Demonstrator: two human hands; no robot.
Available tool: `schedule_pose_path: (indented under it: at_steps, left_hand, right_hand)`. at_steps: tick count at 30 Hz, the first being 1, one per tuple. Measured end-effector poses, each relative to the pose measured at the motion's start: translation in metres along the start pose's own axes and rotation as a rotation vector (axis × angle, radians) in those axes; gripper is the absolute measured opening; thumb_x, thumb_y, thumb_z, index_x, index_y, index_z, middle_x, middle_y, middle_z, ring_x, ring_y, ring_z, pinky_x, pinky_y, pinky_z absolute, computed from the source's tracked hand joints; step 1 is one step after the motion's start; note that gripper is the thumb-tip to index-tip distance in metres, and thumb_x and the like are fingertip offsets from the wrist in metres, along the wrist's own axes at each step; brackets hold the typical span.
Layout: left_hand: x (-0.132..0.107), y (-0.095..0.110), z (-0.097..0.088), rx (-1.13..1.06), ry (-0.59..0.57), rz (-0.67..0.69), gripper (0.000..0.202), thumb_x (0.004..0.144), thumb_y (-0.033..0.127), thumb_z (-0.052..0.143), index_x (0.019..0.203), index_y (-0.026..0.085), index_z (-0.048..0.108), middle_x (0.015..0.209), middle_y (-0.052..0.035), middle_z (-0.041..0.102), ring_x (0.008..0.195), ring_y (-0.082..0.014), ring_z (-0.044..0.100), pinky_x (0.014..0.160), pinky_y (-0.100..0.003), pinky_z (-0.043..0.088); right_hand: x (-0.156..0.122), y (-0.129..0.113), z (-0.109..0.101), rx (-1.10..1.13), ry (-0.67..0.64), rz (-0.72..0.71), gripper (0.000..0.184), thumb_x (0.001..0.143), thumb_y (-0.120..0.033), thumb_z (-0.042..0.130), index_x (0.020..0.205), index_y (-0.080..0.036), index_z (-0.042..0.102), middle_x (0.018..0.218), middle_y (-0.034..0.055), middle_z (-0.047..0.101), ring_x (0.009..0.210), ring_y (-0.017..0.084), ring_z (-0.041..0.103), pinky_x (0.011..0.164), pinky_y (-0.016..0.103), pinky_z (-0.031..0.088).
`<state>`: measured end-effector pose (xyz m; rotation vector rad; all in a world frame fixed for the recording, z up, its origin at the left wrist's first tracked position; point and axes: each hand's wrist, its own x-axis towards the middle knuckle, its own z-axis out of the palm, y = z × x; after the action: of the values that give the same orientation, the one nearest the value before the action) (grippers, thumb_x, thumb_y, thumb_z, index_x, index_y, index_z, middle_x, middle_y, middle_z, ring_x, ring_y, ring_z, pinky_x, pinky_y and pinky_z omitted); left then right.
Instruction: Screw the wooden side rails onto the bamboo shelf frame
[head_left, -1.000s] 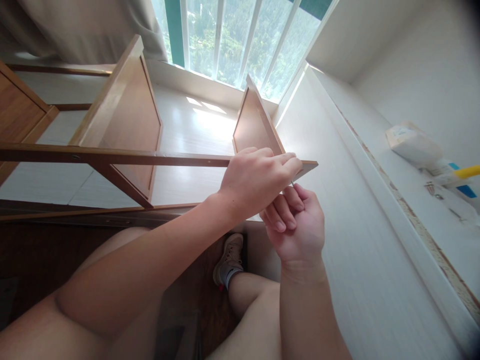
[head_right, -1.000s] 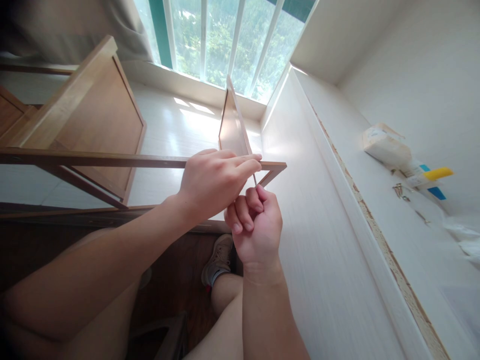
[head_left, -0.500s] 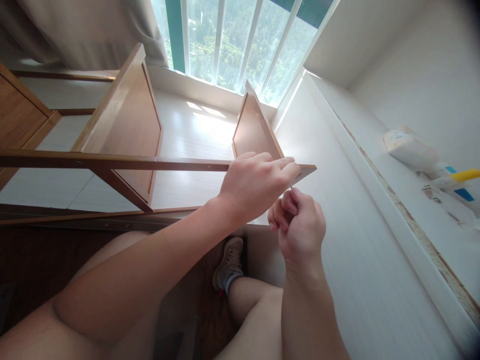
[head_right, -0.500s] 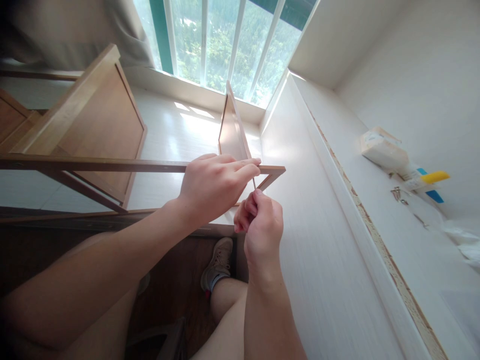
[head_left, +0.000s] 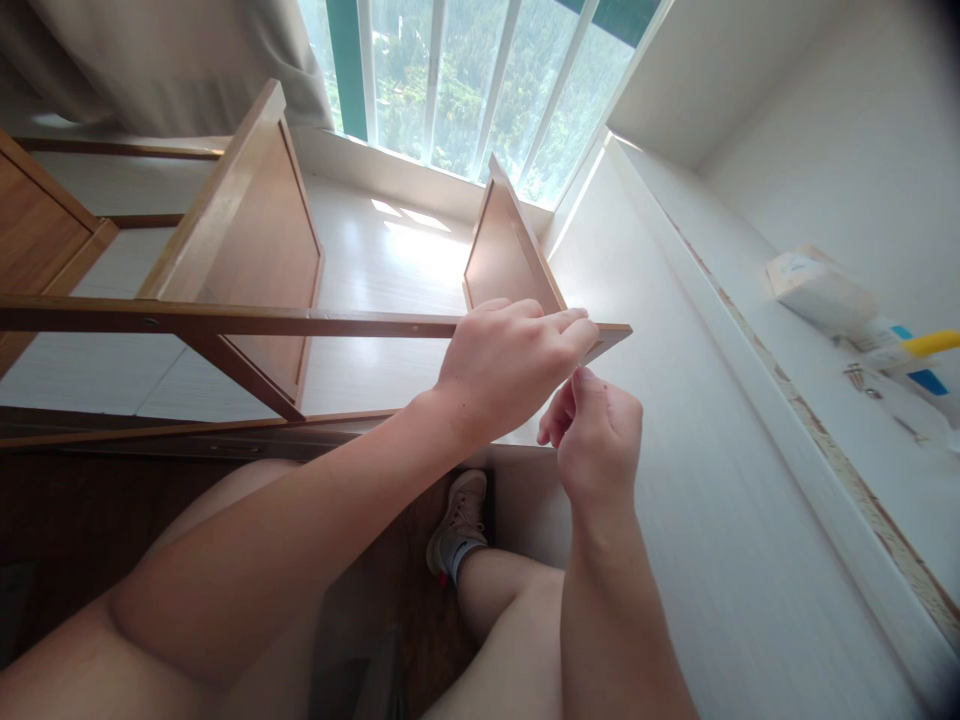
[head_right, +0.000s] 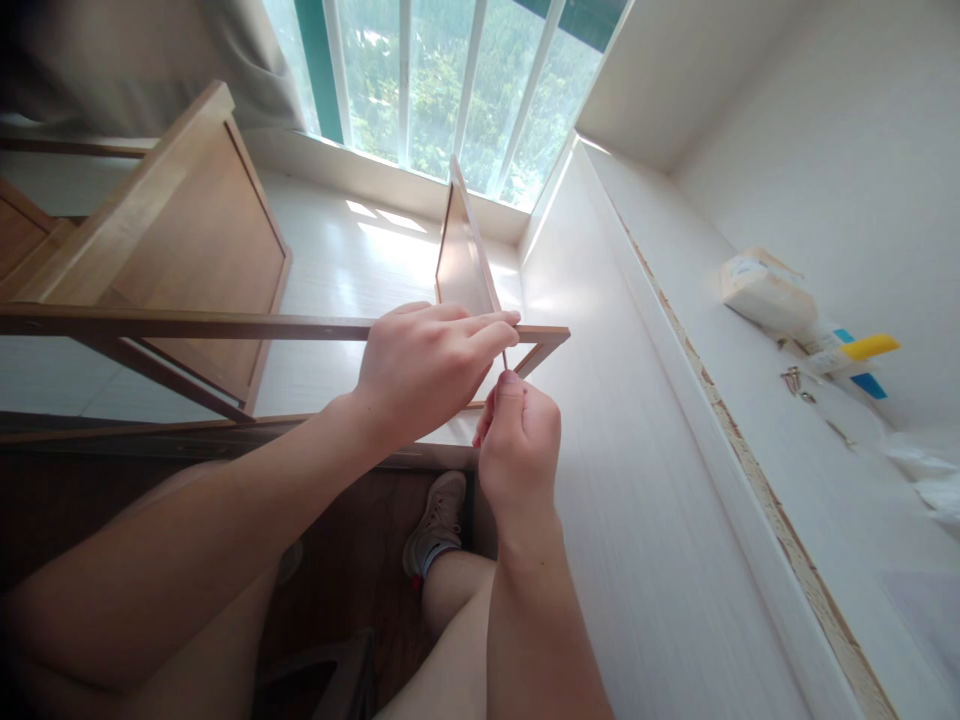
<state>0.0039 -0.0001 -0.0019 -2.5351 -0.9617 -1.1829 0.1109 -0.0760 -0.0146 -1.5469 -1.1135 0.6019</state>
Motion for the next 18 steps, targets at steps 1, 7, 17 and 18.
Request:
schedule_pose_path:
  at_steps: [1, 7, 17, 18]
  left_hand:
    - [0.0, 0.0, 0.0, 0.003, -0.004, 0.0, 0.017, 0.096, 0.022, 0.053, 0.09, 0.021, 0.069, 0.073, 0.0008, 0.07, 0.067, -0.0148, 0.061, 0.057, -0.033, 0.026]
    - [0.001, 0.001, -0.001, 0.013, 0.02, 0.007, 0.015, 0.096, 0.022, 0.055, 0.092, 0.022, 0.069, 0.073, 0.0018, 0.07, 0.066, -0.0142, 0.06, 0.056, -0.033, 0.026]
    - [0.001, 0.001, -0.001, 0.023, 0.001, 0.008, 0.014, 0.097, 0.023, 0.054, 0.094, 0.022, 0.068, 0.077, 0.0029, 0.071, 0.069, -0.0139, 0.061, 0.058, -0.032, 0.028]
    - [0.001, 0.001, -0.001, 0.025, 0.004, 0.008, 0.014, 0.097, 0.023, 0.054, 0.095, 0.022, 0.068, 0.077, 0.0029, 0.071, 0.069, -0.0141, 0.061, 0.058, -0.032, 0.028]
  right_hand:
    - [0.0, -0.001, 0.002, 0.076, -0.001, 0.036, 0.05, 0.097, -0.039, 0.049, 0.05, -0.022, 0.044, 0.041, -0.0029, 0.043, 0.038, 0.012, 0.044, 0.042, 0.028, 0.033]
    - [0.001, -0.007, 0.007, 0.512, -0.068, 0.205, 0.043, 0.093, -0.029, 0.047, 0.053, -0.023, 0.034, 0.037, -0.0061, 0.034, 0.031, 0.011, 0.036, 0.037, 0.026, 0.031]
    - [0.0, -0.01, 0.005, 0.811, -0.214, 0.331, 0.044, 0.095, -0.031, 0.042, 0.054, -0.023, 0.029, 0.036, -0.006, 0.03, 0.031, 0.009, 0.035, 0.038, 0.024, 0.028]
    - [-0.001, -0.009, 0.006, 0.785, -0.195, 0.316, 0.044, 0.095, -0.031, 0.043, 0.054, -0.023, 0.03, 0.036, -0.0061, 0.03, 0.031, 0.009, 0.035, 0.038, 0.024, 0.028]
